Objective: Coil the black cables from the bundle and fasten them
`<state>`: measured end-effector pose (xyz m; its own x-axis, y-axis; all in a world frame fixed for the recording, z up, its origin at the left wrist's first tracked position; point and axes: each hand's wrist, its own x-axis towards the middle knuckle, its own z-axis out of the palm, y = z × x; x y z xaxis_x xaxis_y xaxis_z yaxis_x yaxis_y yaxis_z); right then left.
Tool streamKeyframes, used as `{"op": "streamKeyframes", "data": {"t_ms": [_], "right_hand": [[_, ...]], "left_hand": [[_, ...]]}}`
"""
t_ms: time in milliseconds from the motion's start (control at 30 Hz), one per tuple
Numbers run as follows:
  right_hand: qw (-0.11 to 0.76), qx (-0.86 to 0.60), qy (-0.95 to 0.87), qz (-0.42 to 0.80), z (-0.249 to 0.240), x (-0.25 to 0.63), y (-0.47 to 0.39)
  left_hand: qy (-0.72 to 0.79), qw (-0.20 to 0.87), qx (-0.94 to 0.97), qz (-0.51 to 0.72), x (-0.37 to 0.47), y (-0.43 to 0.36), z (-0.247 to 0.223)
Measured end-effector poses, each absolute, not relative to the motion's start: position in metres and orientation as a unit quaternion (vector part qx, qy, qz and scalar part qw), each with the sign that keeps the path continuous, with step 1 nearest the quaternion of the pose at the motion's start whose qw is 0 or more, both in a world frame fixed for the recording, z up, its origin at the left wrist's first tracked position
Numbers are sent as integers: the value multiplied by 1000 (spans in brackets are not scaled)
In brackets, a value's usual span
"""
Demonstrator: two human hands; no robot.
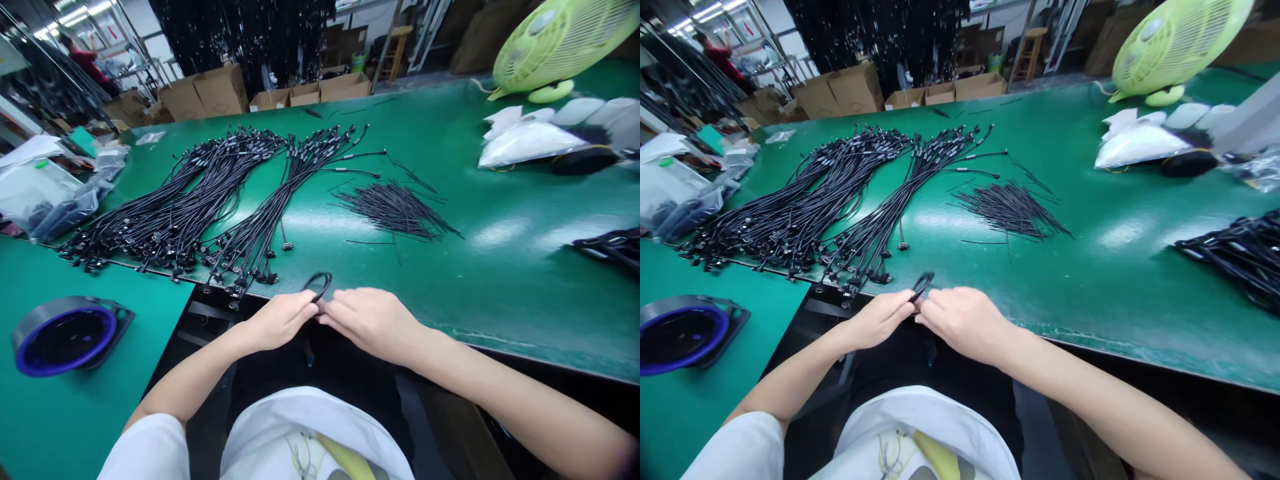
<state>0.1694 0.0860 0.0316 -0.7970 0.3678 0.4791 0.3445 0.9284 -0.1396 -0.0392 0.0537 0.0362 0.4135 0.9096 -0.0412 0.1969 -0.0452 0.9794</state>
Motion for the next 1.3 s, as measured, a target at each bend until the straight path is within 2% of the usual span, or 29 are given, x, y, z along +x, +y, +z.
{"op": "streamKeyframes", "data": {"t_ms": [67, 167, 300, 433, 633, 733, 867, 967, 1033, 1167, 1300], "right_hand": [[311, -249, -907, 135, 31, 165, 94], [403, -322, -792, 328, 18, 154, 103], [436, -350, -598, 575, -7, 128, 100], [512, -365, -465, 623, -18, 108, 91], [456, -292, -384, 748, -19, 112, 87], [440, -297, -355, 769, -18, 117, 87], [514, -337, -303, 728, -17, 112, 83], [518, -346, -341, 704, -21, 109, 80], [478, -355, -418, 686, -23, 112, 80], [337, -332, -621, 625, -20, 130, 87], [303, -304, -709, 559, -10, 141, 91]], "left_hand": [[414, 591, 610, 327, -39, 49, 37], [368, 673, 471, 435, -39, 48, 38], [359, 691, 312, 544, -27, 51, 23], [430, 634, 270, 584, -12, 52, 2], [352, 710, 133, 595, -16, 48, 13], [319, 739, 133, 579, -19, 43, 19], [348, 731, 182, 559, -15, 40, 6], [396, 719, 180, 542, -14, 42, -4], [404, 705, 179, 555, -16, 43, -4], [419, 693, 265, 523, -21, 40, 2], [457, 676, 337, 469, -22, 33, 0]]}}
